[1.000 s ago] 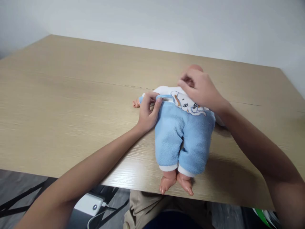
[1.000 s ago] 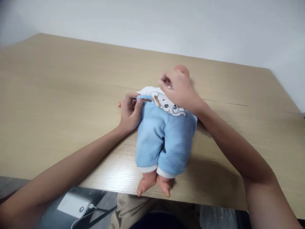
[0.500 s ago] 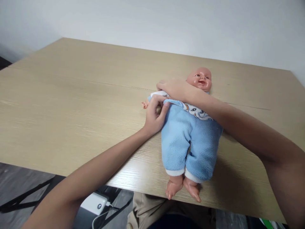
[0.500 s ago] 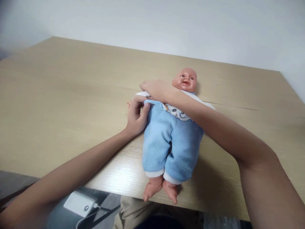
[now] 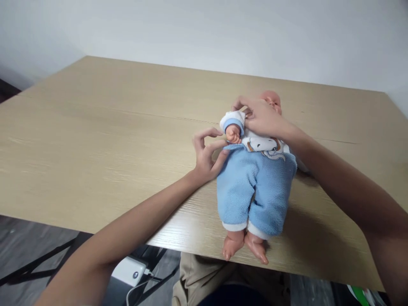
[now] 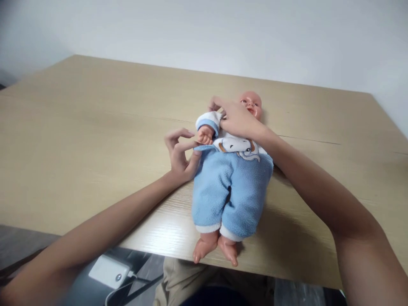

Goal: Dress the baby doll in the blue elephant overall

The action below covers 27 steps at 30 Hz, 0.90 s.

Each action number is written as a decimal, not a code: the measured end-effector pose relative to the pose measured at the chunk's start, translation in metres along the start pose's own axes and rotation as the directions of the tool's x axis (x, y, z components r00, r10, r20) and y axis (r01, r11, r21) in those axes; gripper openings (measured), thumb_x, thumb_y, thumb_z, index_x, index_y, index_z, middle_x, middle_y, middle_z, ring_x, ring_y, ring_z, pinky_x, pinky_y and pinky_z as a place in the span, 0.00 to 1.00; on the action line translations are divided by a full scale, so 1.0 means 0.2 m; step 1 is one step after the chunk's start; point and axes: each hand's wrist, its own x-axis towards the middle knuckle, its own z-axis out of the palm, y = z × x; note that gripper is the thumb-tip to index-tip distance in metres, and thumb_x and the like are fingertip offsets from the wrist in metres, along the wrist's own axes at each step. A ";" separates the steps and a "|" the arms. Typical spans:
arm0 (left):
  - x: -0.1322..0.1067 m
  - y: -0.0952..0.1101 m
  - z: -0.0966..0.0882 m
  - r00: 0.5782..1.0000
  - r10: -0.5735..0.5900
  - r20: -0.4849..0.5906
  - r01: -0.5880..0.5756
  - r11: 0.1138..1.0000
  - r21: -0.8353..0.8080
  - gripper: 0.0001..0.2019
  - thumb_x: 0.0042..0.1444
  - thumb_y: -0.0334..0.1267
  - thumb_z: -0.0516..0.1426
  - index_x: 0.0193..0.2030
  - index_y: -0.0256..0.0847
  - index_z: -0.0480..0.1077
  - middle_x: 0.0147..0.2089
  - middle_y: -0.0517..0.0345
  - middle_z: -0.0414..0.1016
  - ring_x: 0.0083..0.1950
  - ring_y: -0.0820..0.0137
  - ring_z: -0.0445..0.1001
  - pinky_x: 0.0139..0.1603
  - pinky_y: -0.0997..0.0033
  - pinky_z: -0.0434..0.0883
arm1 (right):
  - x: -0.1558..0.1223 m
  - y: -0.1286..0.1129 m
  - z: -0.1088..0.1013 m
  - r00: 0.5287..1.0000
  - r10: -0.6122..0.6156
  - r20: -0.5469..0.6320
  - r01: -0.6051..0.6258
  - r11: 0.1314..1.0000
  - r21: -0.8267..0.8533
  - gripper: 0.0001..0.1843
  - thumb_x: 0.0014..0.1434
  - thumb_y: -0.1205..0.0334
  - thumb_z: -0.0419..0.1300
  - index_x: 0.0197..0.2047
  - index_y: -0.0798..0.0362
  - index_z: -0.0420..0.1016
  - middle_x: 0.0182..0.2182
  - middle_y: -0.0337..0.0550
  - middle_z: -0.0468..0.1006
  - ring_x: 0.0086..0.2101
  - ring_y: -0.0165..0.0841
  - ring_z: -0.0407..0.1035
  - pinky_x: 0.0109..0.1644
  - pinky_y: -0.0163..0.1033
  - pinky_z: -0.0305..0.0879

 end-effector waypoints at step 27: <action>0.08 -0.06 0.13 0.248 -0.890 0.383 0.776 -0.055 -0.629 0.15 0.70 0.46 0.74 0.44 0.47 0.72 0.43 0.61 0.79 0.42 0.70 0.78 0.45 0.74 0.77 | -0.23 0.02 0.11 0.994 0.095 0.044 -0.102 0.972 0.211 0.20 0.70 0.40 0.67 0.39 0.47 0.73 0.37 0.40 0.78 0.39 0.39 0.70 0.48 0.45 0.63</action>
